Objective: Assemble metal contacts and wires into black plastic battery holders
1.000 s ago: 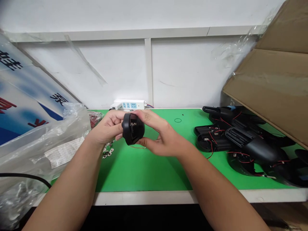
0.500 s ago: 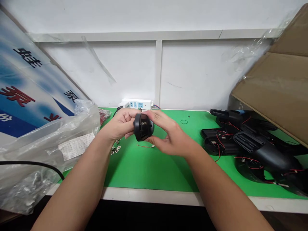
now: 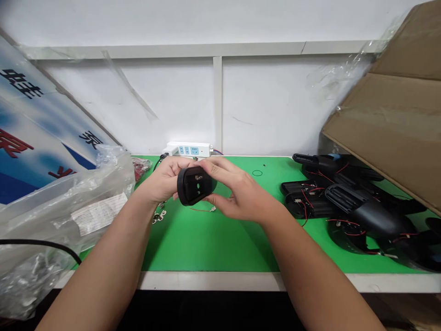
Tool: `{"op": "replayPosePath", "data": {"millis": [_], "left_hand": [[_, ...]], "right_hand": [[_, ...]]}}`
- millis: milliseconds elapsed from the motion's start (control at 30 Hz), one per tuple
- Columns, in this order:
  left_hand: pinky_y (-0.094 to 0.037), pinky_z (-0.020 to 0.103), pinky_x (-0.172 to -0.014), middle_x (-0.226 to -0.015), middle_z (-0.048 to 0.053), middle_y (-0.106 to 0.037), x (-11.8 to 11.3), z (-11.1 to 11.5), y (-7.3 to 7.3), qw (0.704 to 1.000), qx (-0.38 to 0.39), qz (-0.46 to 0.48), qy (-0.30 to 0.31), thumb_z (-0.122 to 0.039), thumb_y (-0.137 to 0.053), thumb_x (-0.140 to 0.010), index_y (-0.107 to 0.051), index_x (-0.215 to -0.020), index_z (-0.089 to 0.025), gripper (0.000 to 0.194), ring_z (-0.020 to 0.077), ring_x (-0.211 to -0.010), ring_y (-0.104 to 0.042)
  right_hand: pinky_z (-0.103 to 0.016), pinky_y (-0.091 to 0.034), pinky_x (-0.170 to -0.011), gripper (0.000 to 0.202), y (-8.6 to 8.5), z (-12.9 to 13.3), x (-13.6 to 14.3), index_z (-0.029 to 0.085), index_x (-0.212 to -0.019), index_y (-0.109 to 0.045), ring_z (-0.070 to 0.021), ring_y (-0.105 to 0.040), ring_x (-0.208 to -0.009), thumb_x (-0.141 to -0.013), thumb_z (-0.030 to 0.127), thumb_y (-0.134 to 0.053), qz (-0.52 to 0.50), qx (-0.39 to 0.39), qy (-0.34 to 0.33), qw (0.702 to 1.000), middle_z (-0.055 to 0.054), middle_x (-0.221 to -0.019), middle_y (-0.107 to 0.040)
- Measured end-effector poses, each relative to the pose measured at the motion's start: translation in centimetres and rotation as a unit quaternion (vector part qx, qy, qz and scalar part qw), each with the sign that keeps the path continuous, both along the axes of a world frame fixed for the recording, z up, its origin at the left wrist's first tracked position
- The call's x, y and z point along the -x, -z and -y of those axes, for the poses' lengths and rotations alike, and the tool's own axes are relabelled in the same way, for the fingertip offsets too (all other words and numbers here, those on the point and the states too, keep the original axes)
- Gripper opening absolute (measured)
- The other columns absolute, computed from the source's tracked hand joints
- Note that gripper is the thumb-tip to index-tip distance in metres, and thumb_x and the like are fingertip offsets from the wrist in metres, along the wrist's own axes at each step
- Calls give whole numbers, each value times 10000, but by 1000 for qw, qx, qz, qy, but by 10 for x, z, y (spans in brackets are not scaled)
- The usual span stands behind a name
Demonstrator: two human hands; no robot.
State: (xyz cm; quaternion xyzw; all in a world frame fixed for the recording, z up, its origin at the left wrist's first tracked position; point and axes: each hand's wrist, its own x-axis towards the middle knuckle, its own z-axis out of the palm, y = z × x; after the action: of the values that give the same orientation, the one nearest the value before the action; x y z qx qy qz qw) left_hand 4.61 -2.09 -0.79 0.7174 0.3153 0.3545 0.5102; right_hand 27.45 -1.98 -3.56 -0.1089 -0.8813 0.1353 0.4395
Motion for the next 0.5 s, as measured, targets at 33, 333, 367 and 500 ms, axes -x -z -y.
{"op": "replayPosePath", "data": {"millis": [33, 333, 367, 500], "left_hand": [[-293, 153, -412, -436, -71, -515, 0, 0, 0, 1000, -7, -9, -4, -258, -682, -833, -520, -700, -176, 225, 40, -380, -411], [-347, 192, -468, -528, -32, -532, -6, 13, -11, 976, -198, -84, -37, -224, -531, -944, -592, -691, -154, 269, 64, -482, -465], [-332, 195, -470, -531, -37, -511, -5, 15, -13, 966, -237, -97, -38, -207, -516, -954, -586, -689, -152, 280, 59, -487, -444], [-291, 209, -497, -576, -58, -422, -2, 21, -14, 925, -343, -154, -55, -166, -496, -978, -575, -728, -147, 263, 47, -524, -347]], "right_hand": [[-516, -536, -1120, 785, 0, -1, 0, 365, -1644, -365, -288, -594, -1356, -951, 229, -707, -7, -8, -3, 1000, -130, -1451, -609], [-543, -488, -1186, 679, 2, -3, 0, 311, -1534, -547, -307, -595, -1388, -904, 297, -802, -40, 39, 4, 998, -127, -1472, -638], [-565, -469, -1202, 618, 2, -2, -2, 290, -1474, -609, -326, -583, -1406, -892, 309, -816, -37, 60, 13, 997, -136, -1472, -639], [-594, -437, -1235, 523, 0, -1, -5, 266, -1375, -679, -339, -551, -1450, -876, 302, -832, -30, 91, 19, 995, -143, -1481, -637]]}}
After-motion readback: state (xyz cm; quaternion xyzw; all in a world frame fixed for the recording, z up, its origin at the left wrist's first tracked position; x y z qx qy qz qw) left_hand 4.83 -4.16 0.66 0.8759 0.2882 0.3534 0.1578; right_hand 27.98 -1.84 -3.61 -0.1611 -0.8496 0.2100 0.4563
